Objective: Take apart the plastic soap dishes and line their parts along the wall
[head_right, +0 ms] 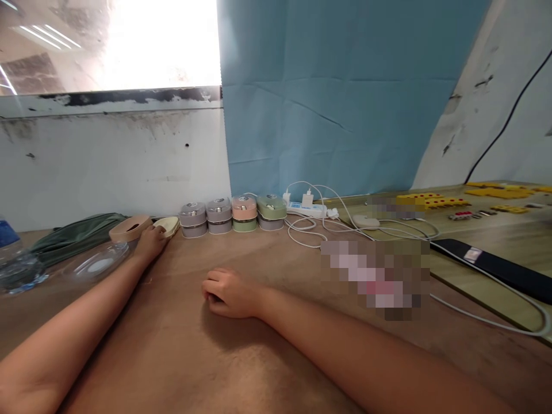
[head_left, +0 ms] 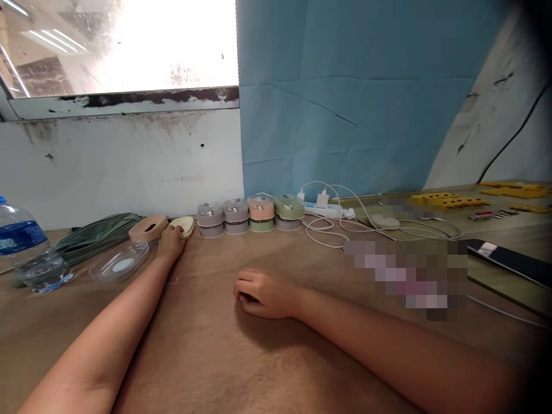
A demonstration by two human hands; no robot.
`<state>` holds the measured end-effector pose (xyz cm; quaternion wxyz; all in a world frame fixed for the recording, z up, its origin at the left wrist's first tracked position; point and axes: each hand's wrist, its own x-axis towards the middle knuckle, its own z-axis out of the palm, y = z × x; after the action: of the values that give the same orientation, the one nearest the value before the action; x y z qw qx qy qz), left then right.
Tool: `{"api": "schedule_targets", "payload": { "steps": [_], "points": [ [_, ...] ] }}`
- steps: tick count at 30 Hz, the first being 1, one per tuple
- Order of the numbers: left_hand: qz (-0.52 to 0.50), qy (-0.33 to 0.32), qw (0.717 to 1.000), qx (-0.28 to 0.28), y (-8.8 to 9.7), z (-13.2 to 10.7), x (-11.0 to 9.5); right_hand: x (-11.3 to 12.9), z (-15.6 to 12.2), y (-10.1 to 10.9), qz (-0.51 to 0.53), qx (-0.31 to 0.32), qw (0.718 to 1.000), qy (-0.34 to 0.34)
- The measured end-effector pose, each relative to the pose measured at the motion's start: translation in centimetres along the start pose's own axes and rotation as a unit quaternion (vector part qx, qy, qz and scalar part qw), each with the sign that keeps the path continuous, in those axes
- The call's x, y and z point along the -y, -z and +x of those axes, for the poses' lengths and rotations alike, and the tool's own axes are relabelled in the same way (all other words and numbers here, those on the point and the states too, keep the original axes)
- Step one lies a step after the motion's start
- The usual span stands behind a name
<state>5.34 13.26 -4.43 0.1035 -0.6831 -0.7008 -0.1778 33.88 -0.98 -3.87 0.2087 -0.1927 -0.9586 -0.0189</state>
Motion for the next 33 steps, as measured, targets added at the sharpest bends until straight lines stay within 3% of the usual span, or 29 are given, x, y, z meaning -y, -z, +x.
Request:
{"api": "schedule_targets", "payload": {
  "steps": [14,22,24,29,31,33],
  "points": [
    [0.015,0.007,1.000,-0.008,2.1,-0.8,-0.3,0.0,-0.1,-0.1,0.007,0.002,1.000,-0.005],
    [0.000,0.010,1.000,-0.022,1.6,-0.5,0.4,0.0,-0.1,0.0,0.007,-0.004,1.000,-0.004],
    [-0.002,0.015,0.999,-0.050,1.4,-0.7,0.2,0.0,0.0,0.0,0.007,-0.003,1.000,-0.005],
    [-0.085,-0.020,0.971,-0.220,1.6,-0.2,-3.3,0.1,0.0,0.0,0.010,0.000,1.000,-0.007],
    [-0.129,-0.058,0.961,-0.239,1.9,0.4,-5.3,0.1,0.0,0.0,0.009,0.001,1.000,-0.007],
    [-0.143,-0.086,0.961,-0.219,2.0,1.0,-7.0,0.0,0.0,0.0,0.008,0.001,1.000,-0.006]
  ]
}}
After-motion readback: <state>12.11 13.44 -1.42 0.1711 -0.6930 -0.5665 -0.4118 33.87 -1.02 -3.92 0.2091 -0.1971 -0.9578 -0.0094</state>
